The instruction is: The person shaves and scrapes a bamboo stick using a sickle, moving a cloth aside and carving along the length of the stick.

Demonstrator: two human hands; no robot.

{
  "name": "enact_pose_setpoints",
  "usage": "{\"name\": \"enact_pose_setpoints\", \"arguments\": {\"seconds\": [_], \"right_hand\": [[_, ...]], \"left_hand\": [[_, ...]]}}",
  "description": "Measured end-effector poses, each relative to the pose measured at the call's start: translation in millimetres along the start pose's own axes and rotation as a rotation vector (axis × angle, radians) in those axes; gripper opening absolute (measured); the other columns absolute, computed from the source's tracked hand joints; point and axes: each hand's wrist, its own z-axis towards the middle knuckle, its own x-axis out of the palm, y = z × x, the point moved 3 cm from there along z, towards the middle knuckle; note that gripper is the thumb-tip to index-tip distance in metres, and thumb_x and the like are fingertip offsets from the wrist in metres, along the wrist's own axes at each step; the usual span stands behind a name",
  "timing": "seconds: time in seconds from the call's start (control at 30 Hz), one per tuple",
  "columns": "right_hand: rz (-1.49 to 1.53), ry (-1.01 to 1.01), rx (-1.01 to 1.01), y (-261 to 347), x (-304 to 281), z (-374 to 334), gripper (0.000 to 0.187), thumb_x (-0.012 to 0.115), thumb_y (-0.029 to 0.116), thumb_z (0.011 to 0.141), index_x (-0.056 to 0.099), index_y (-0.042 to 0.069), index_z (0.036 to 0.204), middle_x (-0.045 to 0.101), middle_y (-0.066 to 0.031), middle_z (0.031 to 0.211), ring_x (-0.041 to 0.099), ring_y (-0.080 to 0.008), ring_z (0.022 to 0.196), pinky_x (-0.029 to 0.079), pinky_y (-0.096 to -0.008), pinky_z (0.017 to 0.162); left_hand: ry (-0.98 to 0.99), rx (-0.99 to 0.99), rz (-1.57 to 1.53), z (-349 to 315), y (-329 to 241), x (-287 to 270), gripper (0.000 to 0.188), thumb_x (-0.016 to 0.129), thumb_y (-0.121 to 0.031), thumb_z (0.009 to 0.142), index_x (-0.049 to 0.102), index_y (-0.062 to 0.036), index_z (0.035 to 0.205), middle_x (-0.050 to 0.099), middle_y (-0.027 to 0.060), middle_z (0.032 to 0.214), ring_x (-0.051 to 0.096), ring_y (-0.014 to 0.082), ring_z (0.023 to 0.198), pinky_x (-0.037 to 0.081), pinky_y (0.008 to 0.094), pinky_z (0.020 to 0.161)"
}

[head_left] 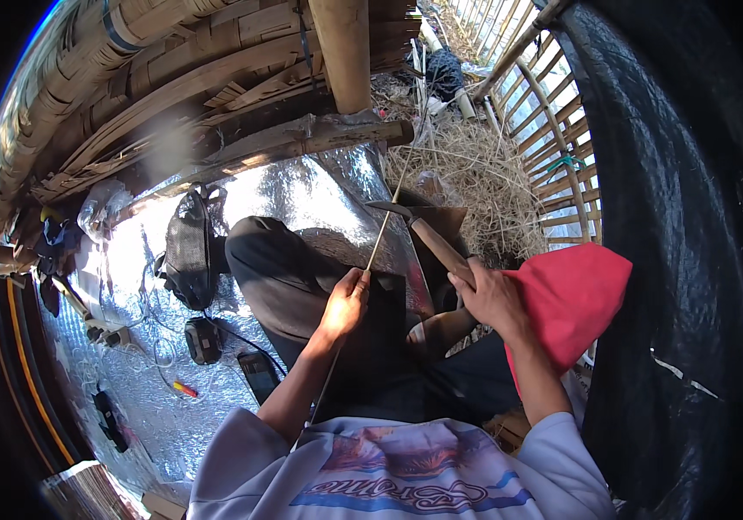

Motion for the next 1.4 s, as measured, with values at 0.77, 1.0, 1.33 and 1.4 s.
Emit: {"name": "enact_pose_setpoints", "arguments": {"seconds": [0.77,1.0,1.33,1.4], "right_hand": [[0.084,0.088,-0.083,-7.4,10.5,-26.6,0.047,0.054,0.04,0.09,0.042,0.002,0.113,0.06,-0.0274,0.067,0.06,-0.0471,0.067,0.048,-0.0549,0.057],[0.251,0.027,-0.025,-13.0,18.6,-1.1,0.052,0.054,0.042,0.09,0.038,0.005,0.122,0.062,-0.0302,0.088,0.06,-0.0492,0.082,0.049,-0.0542,0.067],[0.577,0.542,0.131,12.6,-7.3,-15.8,0.051,0.057,0.031,0.089,0.04,0.014,0.134,0.061,-0.0243,0.105,0.064,-0.0351,0.093,0.049,-0.045,0.081],[0.658,0.445,-0.231,2.8,-1.1,-15.1,0.043,0.057,0.029,0.089,0.047,0.015,0.129,0.062,-0.0169,0.102,0.063,-0.0231,0.094,0.048,-0.0388,0.084]], "left_hand": [[0.088,-0.041,-0.101,-12.5,-9.6,1.8,0.023,0.045,-0.029,0.099,0.043,-0.0135,0.083,0.027,-0.0077,0.056,0.025,0.0032,0.041,0.02,0.0216,0.037],[0.015,-0.029,-0.054,-10.3,-13.8,1.7,0.022,0.045,-0.031,0.099,0.044,-0.0145,0.084,0.027,-0.0083,0.056,0.025,0.003,0.041,0.019,0.0213,0.037],[0.12,-0.157,-0.039,-12.1,-26.7,6.6,0.022,0.044,-0.031,0.099,0.047,-0.0127,0.088,0.03,-0.0067,0.055,0.028,0.0045,0.042,0.022,0.0225,0.038],[0.146,-0.185,-0.026,-13.4,-31.0,10.5,0.021,0.043,-0.031,0.1,0.049,-0.0121,0.094,0.031,-0.0062,0.055,0.028,0.005,0.042,0.022,0.0227,0.038]]}}
